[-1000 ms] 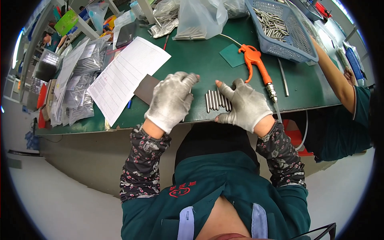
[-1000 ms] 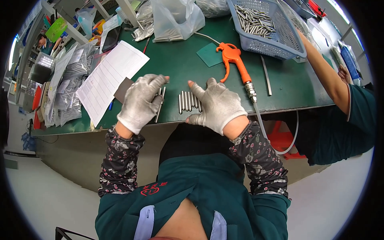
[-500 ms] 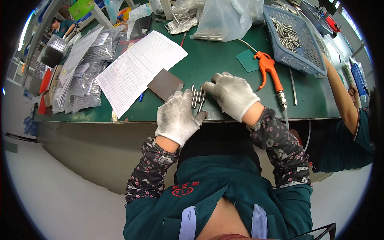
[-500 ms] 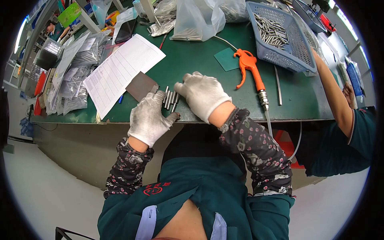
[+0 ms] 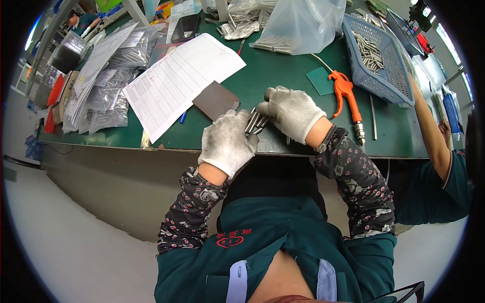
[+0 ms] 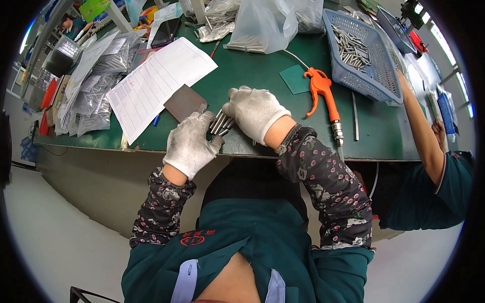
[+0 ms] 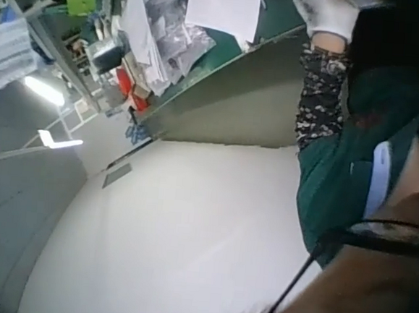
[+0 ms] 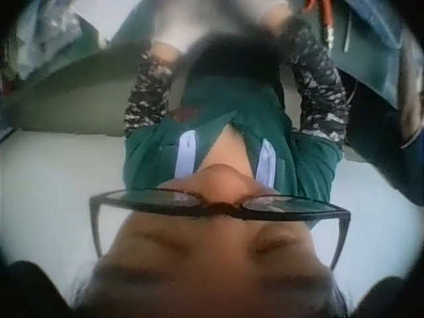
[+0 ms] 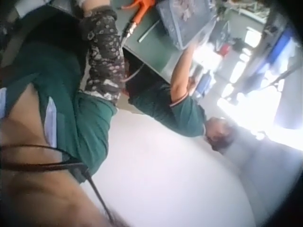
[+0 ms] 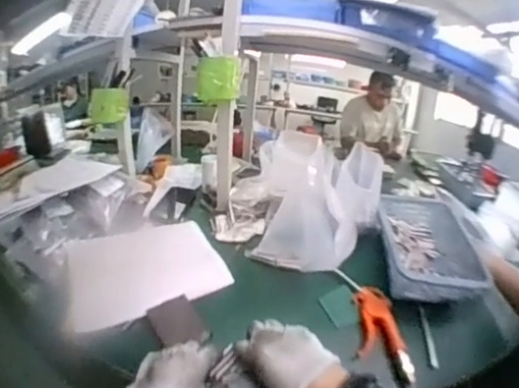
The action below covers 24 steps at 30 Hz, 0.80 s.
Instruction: Gathering, counting, and placing small metal pins into plastic bags at an industrial workbench.
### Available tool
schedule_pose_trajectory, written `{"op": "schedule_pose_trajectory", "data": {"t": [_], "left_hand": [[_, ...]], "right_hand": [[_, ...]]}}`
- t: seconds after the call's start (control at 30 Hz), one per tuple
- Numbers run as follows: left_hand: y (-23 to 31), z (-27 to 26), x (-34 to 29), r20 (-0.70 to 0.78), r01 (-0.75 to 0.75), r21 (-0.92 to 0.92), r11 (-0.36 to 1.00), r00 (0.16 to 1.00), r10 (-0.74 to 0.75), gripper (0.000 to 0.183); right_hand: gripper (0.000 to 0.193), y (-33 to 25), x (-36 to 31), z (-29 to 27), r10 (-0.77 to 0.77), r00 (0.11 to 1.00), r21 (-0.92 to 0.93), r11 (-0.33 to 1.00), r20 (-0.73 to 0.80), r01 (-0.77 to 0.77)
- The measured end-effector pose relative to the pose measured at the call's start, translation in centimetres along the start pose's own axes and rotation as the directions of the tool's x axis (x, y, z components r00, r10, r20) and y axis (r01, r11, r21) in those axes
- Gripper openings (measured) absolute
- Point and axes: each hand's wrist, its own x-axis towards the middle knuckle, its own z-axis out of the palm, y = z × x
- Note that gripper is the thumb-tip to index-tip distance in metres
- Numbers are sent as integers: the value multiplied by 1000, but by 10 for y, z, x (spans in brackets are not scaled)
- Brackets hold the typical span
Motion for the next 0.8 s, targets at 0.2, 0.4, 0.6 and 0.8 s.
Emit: {"op": "schedule_pose_trajectory", "data": {"t": [0.2,0.4,0.6,0.8], "left_hand": [[0,2,7,3,55,15,998,999,-55,28],[2,0,12,16,116,58,992,993,-117,26],[-8,4,13,-11,69,64,996,998,-68,32],[-24,7,14,-40,-104,20,994,994,104,31]], "right_hand": [[15,2,9,-8,50,991,-169,985,123,-28],[17,11,16,-5,57,993,-158,987,104,-40],[12,10,15,-3,-121,984,-42,991,129,127],[19,-3,15,-6,-164,976,64,986,144,156]]}}
